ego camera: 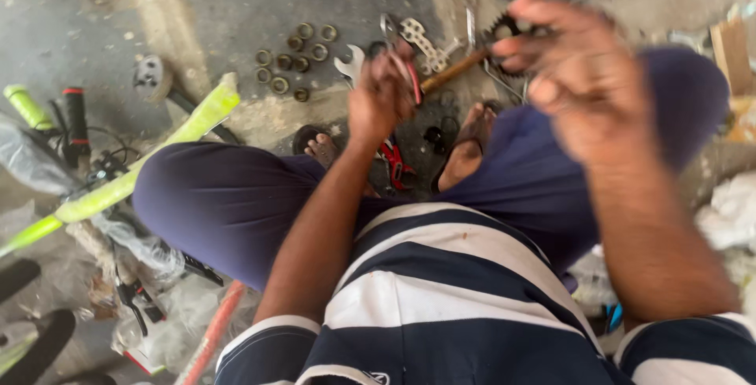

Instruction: The person sits on the floor and assembles bicycle hub bearings by hand. They open a small plastic bag of ball bearings, pick them up individually, and place them into the race of a bearing cup. The person handles multiple bearing cups and a pile of loose bearings scattered on the floor.

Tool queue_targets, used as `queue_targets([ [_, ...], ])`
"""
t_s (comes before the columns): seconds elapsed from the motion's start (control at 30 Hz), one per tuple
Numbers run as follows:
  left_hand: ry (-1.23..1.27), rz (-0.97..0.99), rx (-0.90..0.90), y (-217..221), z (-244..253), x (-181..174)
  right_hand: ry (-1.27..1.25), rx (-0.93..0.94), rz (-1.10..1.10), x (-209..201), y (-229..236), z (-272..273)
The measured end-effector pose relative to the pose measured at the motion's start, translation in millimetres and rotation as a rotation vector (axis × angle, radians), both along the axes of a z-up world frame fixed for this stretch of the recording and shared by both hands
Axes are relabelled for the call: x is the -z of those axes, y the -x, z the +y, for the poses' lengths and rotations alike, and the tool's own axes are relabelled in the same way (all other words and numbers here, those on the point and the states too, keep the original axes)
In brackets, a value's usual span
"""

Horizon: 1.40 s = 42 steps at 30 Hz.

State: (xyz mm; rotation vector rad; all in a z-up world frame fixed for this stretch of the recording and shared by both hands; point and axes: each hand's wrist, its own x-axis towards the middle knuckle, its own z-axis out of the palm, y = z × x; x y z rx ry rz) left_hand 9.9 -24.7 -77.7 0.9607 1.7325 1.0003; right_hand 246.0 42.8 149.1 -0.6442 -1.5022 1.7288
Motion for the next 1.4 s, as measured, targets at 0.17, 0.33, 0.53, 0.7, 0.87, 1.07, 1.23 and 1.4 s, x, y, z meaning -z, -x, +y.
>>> queue_targets([
  [0.17,0.291,0.43,0.562,-25.4,-22.2,45.3,-0.412,0.387,-0.602,-32.4,-108.1,-13.4],
  [0.33,0.181,0.451,0.549,-4.3,-29.5,44.4,-0.601,0.649,-0.871,55.0,-204.7,-33.4],
  [0.53,0.287,0.508,0.673,0.4,-40.8,18.4,-0.598,0.821,-1.432,187.3,-293.8,-123.8],
  [0.7,0.326,0.536,0.633,0.8,-37.4,2.5,-0.505,1.009,-1.69,236.7,-315.4,-201.4],
  [0.87,0.308,0.527,0.635,-4.5,-34.7,-6.4,-0.11,0.822,-1.198,302.6,-265.9,-174.7],
  [1.07,0.16,0.519,0.539,1.9,-45.9,-48.7,-0.082,0.754,-1.304,372.6,-216.8,-83.5],
  [1.23,0.082,0.414,0.445,5.2,-57.3,-90.6,0.208,0.75,-1.315,371.6,-216.5,-73.4],
  [1.4,0.02,0.43,0.411,10.2,-54.8,-118.1,-0.055,0.845,-0.993,350.2,-227.6,-93.7],
])
